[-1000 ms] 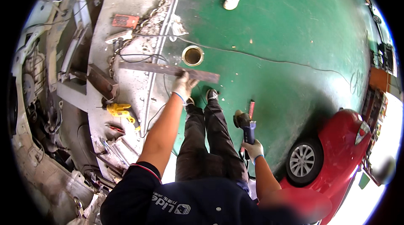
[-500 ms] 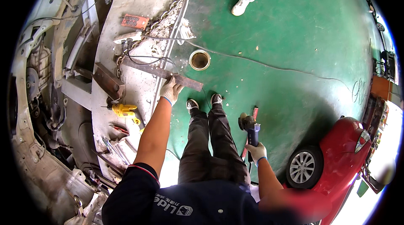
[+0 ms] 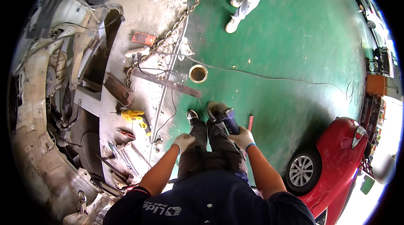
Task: The person removes a metal panel from a car's front frame, then uses a hammer and chisel to break up rust and sealant. They later use an angle grinder to cut and smooth the metal frame while another person stands nearby.
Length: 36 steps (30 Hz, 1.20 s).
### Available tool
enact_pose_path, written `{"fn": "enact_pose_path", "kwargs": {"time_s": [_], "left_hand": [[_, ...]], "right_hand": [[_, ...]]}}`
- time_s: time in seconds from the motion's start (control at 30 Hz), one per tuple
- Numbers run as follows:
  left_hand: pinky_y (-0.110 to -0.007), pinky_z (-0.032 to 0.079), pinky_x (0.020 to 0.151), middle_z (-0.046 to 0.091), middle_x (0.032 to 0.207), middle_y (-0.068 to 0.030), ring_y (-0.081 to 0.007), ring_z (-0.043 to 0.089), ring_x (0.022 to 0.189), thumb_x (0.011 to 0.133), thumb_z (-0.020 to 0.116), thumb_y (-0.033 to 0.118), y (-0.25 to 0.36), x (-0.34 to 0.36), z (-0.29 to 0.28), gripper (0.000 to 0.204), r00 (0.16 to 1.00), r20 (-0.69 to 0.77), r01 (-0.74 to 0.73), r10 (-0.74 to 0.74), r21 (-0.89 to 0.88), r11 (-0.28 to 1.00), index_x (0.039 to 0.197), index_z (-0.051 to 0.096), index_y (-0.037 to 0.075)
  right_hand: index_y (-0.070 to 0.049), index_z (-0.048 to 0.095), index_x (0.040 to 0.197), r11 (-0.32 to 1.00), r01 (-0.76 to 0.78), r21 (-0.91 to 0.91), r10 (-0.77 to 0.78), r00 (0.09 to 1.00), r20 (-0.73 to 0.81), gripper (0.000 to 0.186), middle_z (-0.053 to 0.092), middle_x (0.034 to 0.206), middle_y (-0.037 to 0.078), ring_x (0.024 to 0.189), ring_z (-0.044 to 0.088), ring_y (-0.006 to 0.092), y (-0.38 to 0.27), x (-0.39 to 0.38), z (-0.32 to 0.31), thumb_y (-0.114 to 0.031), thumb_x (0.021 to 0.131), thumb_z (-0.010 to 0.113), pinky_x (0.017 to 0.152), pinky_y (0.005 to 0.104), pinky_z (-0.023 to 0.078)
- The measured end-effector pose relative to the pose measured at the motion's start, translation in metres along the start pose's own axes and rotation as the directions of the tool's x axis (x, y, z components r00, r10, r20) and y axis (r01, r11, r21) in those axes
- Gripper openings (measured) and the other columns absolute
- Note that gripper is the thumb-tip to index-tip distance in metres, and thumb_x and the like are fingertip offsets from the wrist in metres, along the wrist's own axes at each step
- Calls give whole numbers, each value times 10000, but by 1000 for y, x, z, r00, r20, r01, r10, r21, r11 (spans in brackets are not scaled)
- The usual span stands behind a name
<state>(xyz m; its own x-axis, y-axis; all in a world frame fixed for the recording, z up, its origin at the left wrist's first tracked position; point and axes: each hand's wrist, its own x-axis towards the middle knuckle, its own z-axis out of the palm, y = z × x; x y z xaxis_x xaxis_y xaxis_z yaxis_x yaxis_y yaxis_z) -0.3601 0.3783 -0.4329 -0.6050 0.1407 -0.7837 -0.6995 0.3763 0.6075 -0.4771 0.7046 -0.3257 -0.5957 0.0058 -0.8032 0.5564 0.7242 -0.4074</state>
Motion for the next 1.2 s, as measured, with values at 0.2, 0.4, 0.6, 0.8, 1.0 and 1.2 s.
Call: {"fn": "enact_pose_path", "kwargs": {"time_s": [0.2, 0.4, 0.6, 0.8, 1.0, 1.2], "left_hand": [[-409, 537, 945, 751, 1114, -191, -377, 704, 1083, 821, 678, 670, -4, -95, -14, 645, 898, 106, 339, -427, 454, 824, 1039, 785, 73], [-352, 542, 904, 772, 1079, -122, -220, 717, 994, 929, 717, 417, -12, -164, -19, 434, 978, 48, 198, -204, 110, 974, 1167, 767, 58], [-299, 444, 483, 654, 799, -34, -122, 558, 573, 1002, 647, 228, 19, -226, -12, 299, 932, 136, 360, -336, -238, 902, 1171, 716, -8], [-312, 530, 748, 731, 846, -74, -160, 665, 792, 984, 656, 374, 171, -265, -26, 395, 892, -20, 448, -452, 182, 875, 1020, 776, 0], [-291, 564, 703, 725, 881, -68, -123, 690, 800, 1023, 595, 267, 331, -276, -72, 297, 978, -160, 144, -136, 43, 989, 1006, 725, 0], [-255, 526, 706, 716, 896, -57, -109, 664, 797, 1007, 608, 237, 370, -246, -96, 274, 980, -76, -160, 184, 249, 955, 1012, 725, -11]], "right_hand": [[7, 674, 1133, 965, 256, -52, -257, 966, -14, 606, 717, 896, 167, 819, 707, 269, -61, -19, -48, -367, 683, 834, 779, 377, 564], [-7, 705, 1151, 981, 191, -20, -191, 981, 21, 637, 739, 907, 154, 819, 714, 243, -58, -8, -75, -406, 678, 858, 774, 368, 573], [-8, 717, 1085, 971, 235, -43, -232, 970, 64, 558, 702, 764, 129, 635, 700, 222, -36, 9, -86, -393, 700, 839, 602, 384, 575], [26, 698, 1049, 965, 255, 67, -261, 958, 116, 492, 691, 773, 108, 686, 657, 203, -25, 25, -94, -324, 723, 814, 652, 376, 547], [17, 713, 1069, 941, 208, 268, -234, 970, 66, 521, 700, 806, 90, 692, 642, 180, -20, 34, -95, -339, 708, 831, 658, 352, 535], [21, 713, 1082, 938, 88, 335, -118, 991, 68, 476, 690, 830, 65, 700, 620, 164, 2, 34, -93, -293, 744, 832, 649, 349, 522]]}}
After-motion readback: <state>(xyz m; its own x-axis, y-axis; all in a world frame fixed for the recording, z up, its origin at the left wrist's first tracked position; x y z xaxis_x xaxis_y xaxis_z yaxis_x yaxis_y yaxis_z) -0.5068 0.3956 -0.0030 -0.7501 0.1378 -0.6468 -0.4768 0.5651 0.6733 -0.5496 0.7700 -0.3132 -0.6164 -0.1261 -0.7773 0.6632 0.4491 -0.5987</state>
